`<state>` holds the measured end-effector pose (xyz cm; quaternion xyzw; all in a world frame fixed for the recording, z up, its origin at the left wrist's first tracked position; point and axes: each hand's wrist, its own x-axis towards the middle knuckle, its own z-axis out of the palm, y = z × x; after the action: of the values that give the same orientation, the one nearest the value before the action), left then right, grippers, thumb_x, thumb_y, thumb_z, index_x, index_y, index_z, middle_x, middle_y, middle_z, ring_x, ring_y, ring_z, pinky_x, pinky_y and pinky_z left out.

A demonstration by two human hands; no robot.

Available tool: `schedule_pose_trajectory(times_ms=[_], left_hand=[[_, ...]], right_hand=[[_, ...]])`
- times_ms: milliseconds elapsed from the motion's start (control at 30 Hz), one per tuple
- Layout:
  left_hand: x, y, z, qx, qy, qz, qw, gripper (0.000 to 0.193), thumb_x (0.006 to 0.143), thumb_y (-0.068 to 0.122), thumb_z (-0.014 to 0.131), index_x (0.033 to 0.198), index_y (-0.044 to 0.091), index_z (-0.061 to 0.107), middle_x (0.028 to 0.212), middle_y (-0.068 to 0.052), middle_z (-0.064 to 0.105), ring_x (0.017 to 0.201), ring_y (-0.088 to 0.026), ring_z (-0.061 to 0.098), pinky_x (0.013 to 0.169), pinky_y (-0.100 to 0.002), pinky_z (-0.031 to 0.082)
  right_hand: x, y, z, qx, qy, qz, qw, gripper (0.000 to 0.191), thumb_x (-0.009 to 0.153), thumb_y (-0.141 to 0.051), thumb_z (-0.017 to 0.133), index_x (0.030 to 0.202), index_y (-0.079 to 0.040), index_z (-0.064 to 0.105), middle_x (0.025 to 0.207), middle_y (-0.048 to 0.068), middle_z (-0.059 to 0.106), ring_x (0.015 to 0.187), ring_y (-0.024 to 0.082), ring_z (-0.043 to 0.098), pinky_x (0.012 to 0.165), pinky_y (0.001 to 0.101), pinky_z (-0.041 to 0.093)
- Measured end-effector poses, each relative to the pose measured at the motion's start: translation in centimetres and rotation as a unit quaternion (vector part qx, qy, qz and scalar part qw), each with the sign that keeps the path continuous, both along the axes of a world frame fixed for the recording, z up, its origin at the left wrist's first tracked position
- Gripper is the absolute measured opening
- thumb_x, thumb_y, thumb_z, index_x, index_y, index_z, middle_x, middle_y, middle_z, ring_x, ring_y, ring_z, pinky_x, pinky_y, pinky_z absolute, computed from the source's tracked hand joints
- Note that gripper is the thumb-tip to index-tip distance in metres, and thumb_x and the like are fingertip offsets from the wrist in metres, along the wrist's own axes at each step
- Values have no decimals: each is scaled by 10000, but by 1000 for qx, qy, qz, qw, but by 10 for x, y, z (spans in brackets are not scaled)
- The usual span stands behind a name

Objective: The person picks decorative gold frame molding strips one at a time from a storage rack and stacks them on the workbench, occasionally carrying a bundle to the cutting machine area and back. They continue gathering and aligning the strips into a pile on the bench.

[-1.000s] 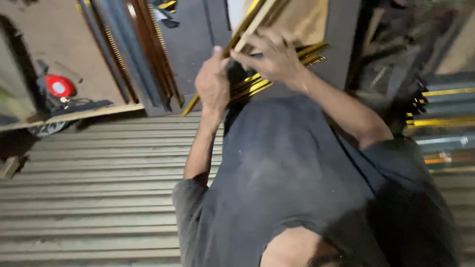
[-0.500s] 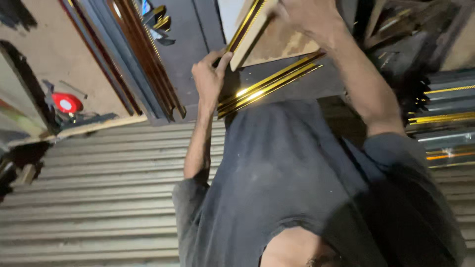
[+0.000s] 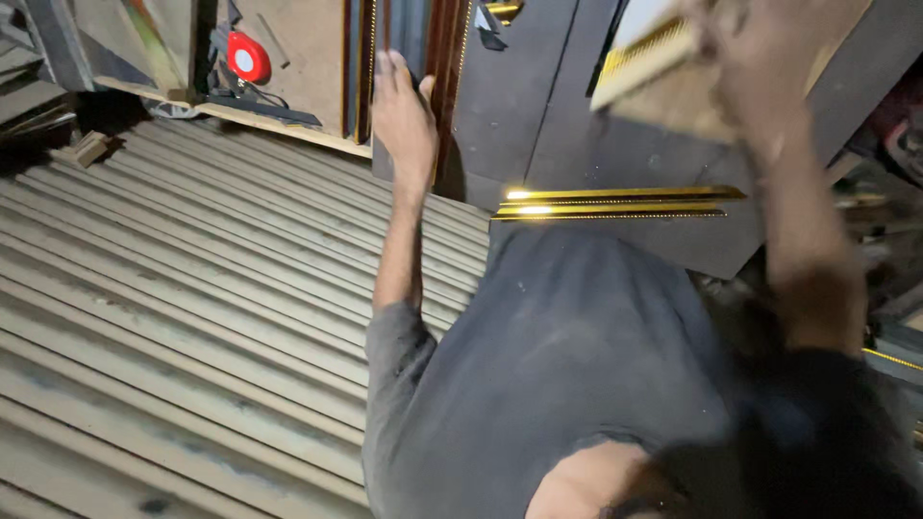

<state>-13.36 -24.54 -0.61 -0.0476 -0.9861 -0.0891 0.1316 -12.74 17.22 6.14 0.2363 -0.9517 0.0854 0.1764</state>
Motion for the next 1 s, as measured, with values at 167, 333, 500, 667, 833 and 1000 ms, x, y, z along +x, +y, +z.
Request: schedule_pose_trajectory(times_ms=[167,333,500,667,833,1000], left_hand=[[8,-5,-4,51,-122,91,987,267,1051,233,634,1220,27,653,1165,-227,712,1060,-399,702,890,-485,547],[15,-8,26,105,6,136,985,267,1003,250,662,1179,57,610,944,-169,738,840,-385,731,706,-497,548],[59,27,30,231,-107,48,966,389,1093,205,634,1352,-17,446,968,-198,715,887,-443,661,744,-557,473],[92,106,13,106,-71,-299,946,285,1034,80,675,1297,3,594,1010,-171,680,862,-343,661,731,-443,542],[90,142,15,181,-19,-260,948,277,1010,140,715,1263,34,669,1014,-124,738,775,-262,650,693,-385,539],[73,149,17,369,-188,-152,898,246,1027,211,746,1192,28,735,996,-172,741,833,-263,757,724,-375,591]], right_hand=[[27,-8,9,10,86,-4,996,298,745,-229,740,1035,-164,772,998,22,770,1020,162,675,999,365,341],[61,-7,-4,-91,-59,100,989,227,803,-132,855,1014,-153,773,988,-16,755,903,163,673,904,364,447],[143,-53,-59,-109,-103,81,985,207,963,-214,762,1167,-226,800,1125,-35,736,1015,159,643,849,378,427],[128,-50,-86,-58,82,19,995,346,1062,-372,712,1406,-360,752,1471,-72,563,1248,164,419,1015,369,315],[58,-13,-78,185,5,-103,977,239,1060,-238,647,1271,-302,737,1210,-86,683,1166,123,595,972,397,482],[48,26,-81,-145,-194,-172,955,99,1108,-178,650,1155,-147,732,950,43,744,777,195,698,655,397,539]])
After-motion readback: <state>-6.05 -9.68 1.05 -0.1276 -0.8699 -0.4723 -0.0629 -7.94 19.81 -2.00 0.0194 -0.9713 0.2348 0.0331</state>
